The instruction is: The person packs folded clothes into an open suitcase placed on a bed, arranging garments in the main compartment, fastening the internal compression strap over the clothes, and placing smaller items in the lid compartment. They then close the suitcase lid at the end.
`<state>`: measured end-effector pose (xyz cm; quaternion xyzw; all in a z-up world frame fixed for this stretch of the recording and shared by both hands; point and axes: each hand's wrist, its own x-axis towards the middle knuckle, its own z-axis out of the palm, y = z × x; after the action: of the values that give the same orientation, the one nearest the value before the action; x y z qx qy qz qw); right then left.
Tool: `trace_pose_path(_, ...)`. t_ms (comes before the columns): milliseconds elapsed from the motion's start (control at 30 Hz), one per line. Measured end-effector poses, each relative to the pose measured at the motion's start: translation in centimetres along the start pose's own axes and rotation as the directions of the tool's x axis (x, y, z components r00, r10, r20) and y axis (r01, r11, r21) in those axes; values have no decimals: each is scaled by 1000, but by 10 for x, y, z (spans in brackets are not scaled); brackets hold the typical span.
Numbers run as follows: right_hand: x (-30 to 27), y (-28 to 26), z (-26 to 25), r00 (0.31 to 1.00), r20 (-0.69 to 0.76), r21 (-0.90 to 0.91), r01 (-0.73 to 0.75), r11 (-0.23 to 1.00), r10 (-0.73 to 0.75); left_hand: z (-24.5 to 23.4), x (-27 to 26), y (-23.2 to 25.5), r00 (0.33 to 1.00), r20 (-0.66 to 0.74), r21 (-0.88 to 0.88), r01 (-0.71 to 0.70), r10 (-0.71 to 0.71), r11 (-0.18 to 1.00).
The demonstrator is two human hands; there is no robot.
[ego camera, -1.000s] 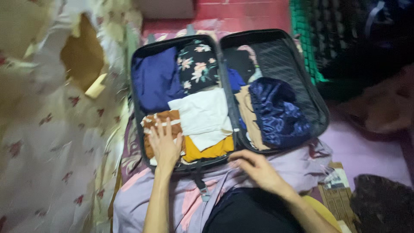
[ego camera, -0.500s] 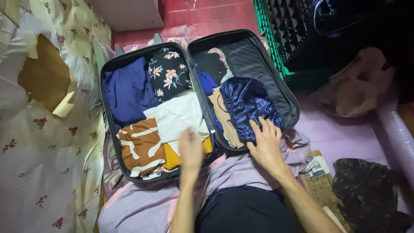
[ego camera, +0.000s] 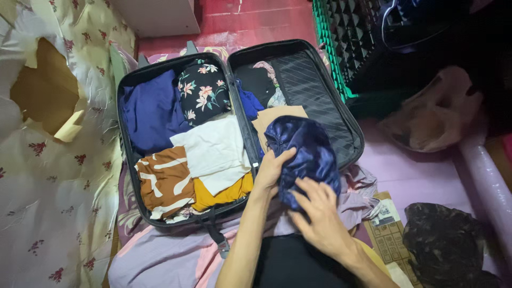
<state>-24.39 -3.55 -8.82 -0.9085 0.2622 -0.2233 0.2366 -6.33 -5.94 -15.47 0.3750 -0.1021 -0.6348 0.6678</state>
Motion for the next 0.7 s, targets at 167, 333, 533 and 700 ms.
trace_pose_path(167, 3, -1, -35, 969, 112, 267, -245, 932, 222, -11, -39, 32, 999, -3, 253, -38, 40, 967)
trace_pose_path(333, 34, 5, -58, 986, -121, 251, -82, 964, 115, -20, -88, 70, 987, 159, 520, -100, 19, 848)
trace_pose_path(533, 62, 2, -12, 945, 327, 502, -190, 844, 18, -17, -145, 102, 988, 131, 624, -148, 84, 768)
trace_pose_path(700, 63, -12, 41, 769, 638, 683, -592, 427, 45, -26, -169, 135, 947, -193, 854, 33, 257, 520)
